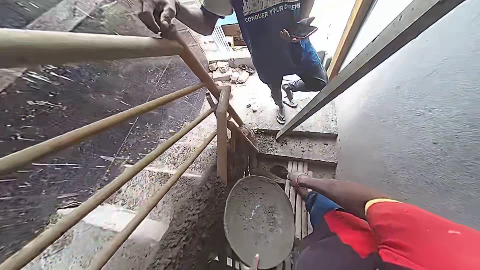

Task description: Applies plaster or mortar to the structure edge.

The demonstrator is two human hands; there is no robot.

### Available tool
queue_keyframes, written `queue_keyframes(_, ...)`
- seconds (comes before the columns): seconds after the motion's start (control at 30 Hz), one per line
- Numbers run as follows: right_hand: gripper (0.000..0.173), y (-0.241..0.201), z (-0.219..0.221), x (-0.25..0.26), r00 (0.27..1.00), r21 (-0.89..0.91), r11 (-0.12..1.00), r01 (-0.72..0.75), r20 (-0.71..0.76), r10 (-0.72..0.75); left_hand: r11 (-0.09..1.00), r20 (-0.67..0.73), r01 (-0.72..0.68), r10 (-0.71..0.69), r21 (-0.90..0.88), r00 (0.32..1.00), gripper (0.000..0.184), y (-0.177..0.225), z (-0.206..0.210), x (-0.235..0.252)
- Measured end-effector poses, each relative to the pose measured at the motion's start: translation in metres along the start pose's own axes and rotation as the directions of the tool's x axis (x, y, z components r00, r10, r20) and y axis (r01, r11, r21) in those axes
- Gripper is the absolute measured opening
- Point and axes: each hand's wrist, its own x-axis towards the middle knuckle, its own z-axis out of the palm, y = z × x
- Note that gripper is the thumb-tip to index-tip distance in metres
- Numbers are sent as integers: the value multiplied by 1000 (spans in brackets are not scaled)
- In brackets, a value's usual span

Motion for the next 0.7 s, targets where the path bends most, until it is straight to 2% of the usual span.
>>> queue_keyframes(0.07, 45, 46, -20, 9, 989, 78, 986, -148, -13, 149, 973, 63, -147, 138, 180, 988, 72, -3, 59, 41)
queue_keyframes(0.13, 42, 91, -28, 12, 969, 152, 958, -243, -6, 247, 877, 158, -241, 191, 417, 969, 73, 10, 116, 73)
queue_keyframes(0.17, 41, 112, -30, 11, 962, 183, 945, -271, 7, 275, 786, 197, -273, 194, 555, 961, 73, 21, 145, 87)
queue_keyframes(0.23, 40, 148, -27, 7, 952, 258, 919, -298, 9, 307, 509, 280, -317, 151, 801, 948, 71, 44, 197, 106)
queue_keyframes(0.3, 45, 180, -15, 7, 932, 382, 867, -320, -39, 361, 222, 435, -448, 108, 866, 894, 76, 59, 244, 123)
queue_keyframes(0.4, 56, 206, -6, 8, 876, 596, 749, -291, -150, 459, -116, 688, -689, -52, 716, 724, 78, 71, 317, 144)
queue_keyframes(0.47, 58, 209, -9, 3, 842, 689, 692, -217, -227, 490, -269, 786, -804, -200, 530, 585, 72, 71, 366, 144)
queue_keyframes(0.57, 66, 220, -13, 4, 836, 728, 681, -75, -326, 441, -348, 846, -909, -391, 229, 363, 63, 56, 440, 136)
queue_keyframes(0.63, 63, 233, -11, 11, 846, 755, 656, -4, -347, 405, -343, 828, -937, -507, 58, 238, 50, 40, 489, 124)
queue_keyframes(0.7, 66, 239, -5, 17, 860, 795, 607, -12, -302, 412, -302, 797, -949, -593, -91, 113, 42, 25, 528, 110)
